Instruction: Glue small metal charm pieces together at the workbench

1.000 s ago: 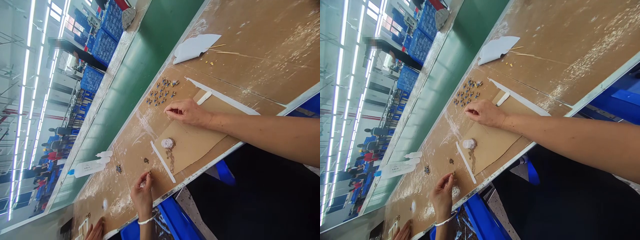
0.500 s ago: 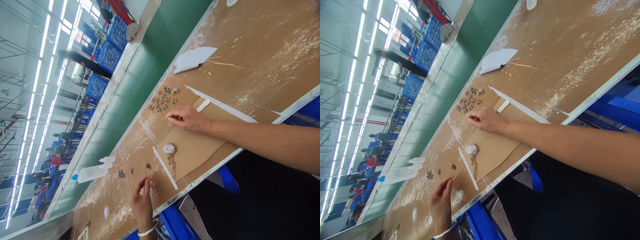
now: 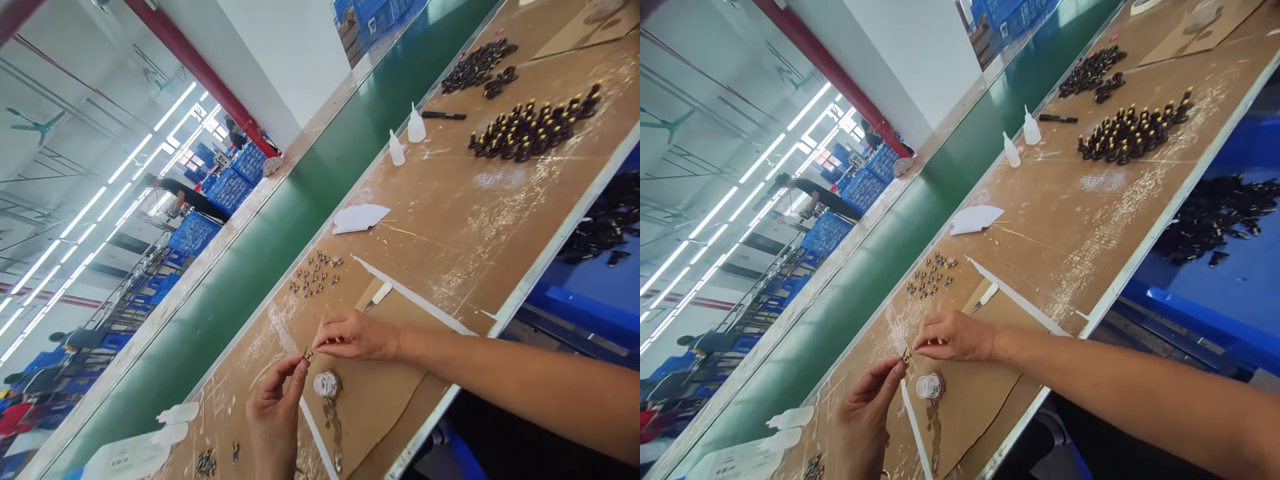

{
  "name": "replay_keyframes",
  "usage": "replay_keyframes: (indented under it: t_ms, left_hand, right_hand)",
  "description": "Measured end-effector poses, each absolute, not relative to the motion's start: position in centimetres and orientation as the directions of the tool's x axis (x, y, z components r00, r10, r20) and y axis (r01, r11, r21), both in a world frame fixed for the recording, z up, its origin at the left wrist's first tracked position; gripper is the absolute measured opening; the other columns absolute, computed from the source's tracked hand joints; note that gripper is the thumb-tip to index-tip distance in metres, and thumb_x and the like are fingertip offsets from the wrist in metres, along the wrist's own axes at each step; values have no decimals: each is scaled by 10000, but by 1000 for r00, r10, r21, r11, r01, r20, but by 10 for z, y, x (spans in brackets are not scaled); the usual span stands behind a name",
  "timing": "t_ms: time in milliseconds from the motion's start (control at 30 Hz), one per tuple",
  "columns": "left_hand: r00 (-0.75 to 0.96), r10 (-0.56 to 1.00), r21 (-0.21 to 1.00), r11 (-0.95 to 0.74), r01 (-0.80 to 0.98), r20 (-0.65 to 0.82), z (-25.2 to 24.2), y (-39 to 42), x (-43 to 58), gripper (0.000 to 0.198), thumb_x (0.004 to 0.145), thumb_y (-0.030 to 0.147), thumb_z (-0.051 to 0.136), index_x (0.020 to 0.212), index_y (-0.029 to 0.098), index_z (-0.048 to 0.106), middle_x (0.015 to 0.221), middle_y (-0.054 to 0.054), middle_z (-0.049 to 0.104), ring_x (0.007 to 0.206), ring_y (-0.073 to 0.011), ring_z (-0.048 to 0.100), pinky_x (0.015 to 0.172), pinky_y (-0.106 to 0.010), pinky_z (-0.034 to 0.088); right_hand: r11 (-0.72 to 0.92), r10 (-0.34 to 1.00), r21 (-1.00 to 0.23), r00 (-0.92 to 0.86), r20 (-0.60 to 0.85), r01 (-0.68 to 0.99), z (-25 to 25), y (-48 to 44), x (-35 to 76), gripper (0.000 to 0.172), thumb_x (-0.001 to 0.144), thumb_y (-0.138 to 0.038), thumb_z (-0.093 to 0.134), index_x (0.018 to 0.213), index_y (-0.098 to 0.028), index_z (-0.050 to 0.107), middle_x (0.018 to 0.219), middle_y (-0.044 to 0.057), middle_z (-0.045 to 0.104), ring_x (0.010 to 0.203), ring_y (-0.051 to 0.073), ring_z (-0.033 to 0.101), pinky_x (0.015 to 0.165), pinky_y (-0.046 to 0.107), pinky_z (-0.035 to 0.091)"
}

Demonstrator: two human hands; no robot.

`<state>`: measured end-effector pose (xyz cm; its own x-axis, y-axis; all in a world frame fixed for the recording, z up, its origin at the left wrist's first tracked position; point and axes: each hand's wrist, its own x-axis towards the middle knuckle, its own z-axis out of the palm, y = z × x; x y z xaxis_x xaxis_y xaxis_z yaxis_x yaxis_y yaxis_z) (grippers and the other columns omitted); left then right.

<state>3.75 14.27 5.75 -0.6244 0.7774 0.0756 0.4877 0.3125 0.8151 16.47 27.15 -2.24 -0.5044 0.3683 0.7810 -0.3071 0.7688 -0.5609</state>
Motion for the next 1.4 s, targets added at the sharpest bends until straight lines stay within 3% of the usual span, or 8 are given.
replay_keyframes:
  t_ms: [233, 567, 767, 867, 967, 1100, 1233, 1400]
  left_hand:
    - [-561, 826, 774, 316, 549, 60, 63, 153, 43, 319, 608, 446, 722, 789, 183, 710, 806, -49, 706, 798, -215, 642, 800, -311, 488]
    - [-464, 870, 593, 288, 752, 166, 59, 152, 36, 241, 674, 463, 642, 738, 240, 705, 760, -10, 695, 718, -194, 631, 700, -274, 487]
    - [-436, 888, 597, 270, 756, 150, 62, 154, 33, 233, 674, 456, 646, 723, 235, 703, 750, -12, 695, 715, -192, 631, 680, -273, 486]
    - [-480, 871, 645, 307, 700, 106, 62, 163, 20, 272, 639, 465, 669, 735, 212, 703, 776, -33, 701, 764, -210, 634, 742, -307, 483]
    - [-468, 883, 697, 324, 639, 19, 59, 186, 6, 280, 618, 434, 686, 755, 191, 697, 797, -49, 703, 787, -208, 629, 778, -323, 465]
    - [-363, 928, 741, 298, 602, -78, 47, 231, -2, 226, 573, 372, 690, 687, 177, 685, 699, -36, 685, 679, -170, 609, 694, -294, 463]
    - [-287, 951, 750, 270, 604, -112, 32, 268, 1, 178, 492, 344, 716, 568, 191, 668, 532, 11, 609, 507, -118, 504, 543, -256, 414]
    - [-223, 961, 769, 266, 581, -165, 13, 288, 3, 178, 485, 344, 731, 553, 192, 668, 490, 18, 586, 466, -102, 471, 503, -247, 389]
  right_hand:
    - [778, 379, -561, -501, 778, -284, -24, 273, 163, 175, 882, -229, 482, 862, -141, 631, 751, 27, 618, 620, 65, 531, 590, 175, 437]
    - [807, 341, -530, -527, 778, -261, -29, 274, 162, 212, 902, -244, 446, 859, -151, 632, 764, 46, 629, 685, 99, 575, 624, 209, 455]
    - [793, 368, -558, -538, 758, -243, -28, 274, 164, 217, 895, -252, 453, 873, -165, 650, 783, 36, 645, 702, 99, 582, 633, 203, 452]
    - [765, 458, -615, -509, 728, -191, -23, 274, 167, 166, 861, -233, 497, 850, -181, 655, 761, 17, 642, 649, 93, 567, 599, 197, 435]
    - [674, 647, -731, -391, 654, -107, -18, 277, 169, 180, 858, -189, 464, 891, -176, 640, 760, 22, 635, 608, 90, 544, 568, 199, 425]
    - [486, 857, -870, -148, 494, -86, -17, 289, 171, 231, 887, -209, 382, 961, -162, 596, 815, 42, 631, 614, 91, 549, 552, 200, 454]
    - [390, 916, -911, -39, 398, -136, -20, 300, 171, 240, 889, -259, 381, 972, -169, 587, 827, 39, 635, 571, 84, 544, 551, 209, 482]
    - [374, 921, -912, -51, 387, -171, -17, 300, 171, 233, 867, -275, 414, 927, -170, 613, 802, 34, 638, 552, 85, 543, 528, 204, 484]
